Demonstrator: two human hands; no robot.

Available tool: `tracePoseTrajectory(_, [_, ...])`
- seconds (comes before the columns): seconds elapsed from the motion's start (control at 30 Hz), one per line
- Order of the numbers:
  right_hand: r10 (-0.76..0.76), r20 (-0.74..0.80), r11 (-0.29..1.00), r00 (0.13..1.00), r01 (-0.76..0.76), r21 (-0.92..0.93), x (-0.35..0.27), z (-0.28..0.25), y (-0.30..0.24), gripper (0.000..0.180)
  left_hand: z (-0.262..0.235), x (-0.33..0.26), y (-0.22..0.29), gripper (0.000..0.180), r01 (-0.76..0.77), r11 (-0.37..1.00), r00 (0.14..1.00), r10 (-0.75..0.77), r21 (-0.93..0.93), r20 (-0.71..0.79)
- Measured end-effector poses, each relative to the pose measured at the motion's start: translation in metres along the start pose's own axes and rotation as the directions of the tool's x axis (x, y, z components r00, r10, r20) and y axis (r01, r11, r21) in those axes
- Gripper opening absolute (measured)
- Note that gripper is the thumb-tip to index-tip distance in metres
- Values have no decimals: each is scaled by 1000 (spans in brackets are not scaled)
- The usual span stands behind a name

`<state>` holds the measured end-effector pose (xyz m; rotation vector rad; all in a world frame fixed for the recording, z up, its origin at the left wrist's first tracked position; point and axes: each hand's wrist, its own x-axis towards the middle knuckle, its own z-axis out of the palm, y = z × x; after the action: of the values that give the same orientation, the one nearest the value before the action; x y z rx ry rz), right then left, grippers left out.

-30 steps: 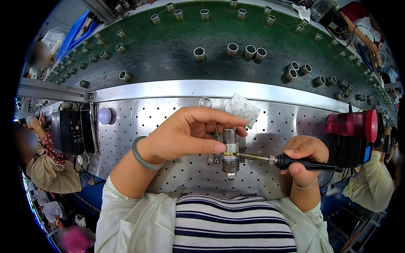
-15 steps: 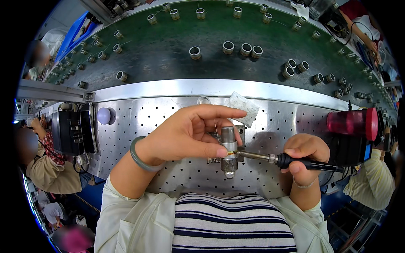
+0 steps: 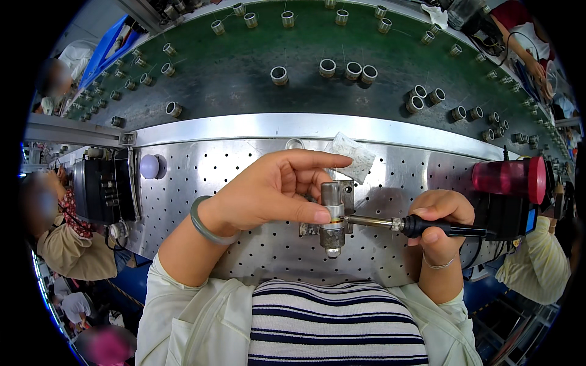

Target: The person uses a soldering iron to apply heat to small cylindrical metal components held in a fixture. They repeatedly pick up components from a rotating tray, solder them, and place them back on the tray.

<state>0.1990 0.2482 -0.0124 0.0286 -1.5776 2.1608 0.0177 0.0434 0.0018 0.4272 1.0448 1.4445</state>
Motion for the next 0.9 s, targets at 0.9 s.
tracePoseTrajectory(0.9, [-49, 64, 994, 997, 55, -94, 0, -9, 1, 25, 2, 2, 1, 74, 10, 999, 1000, -9, -50, 19])
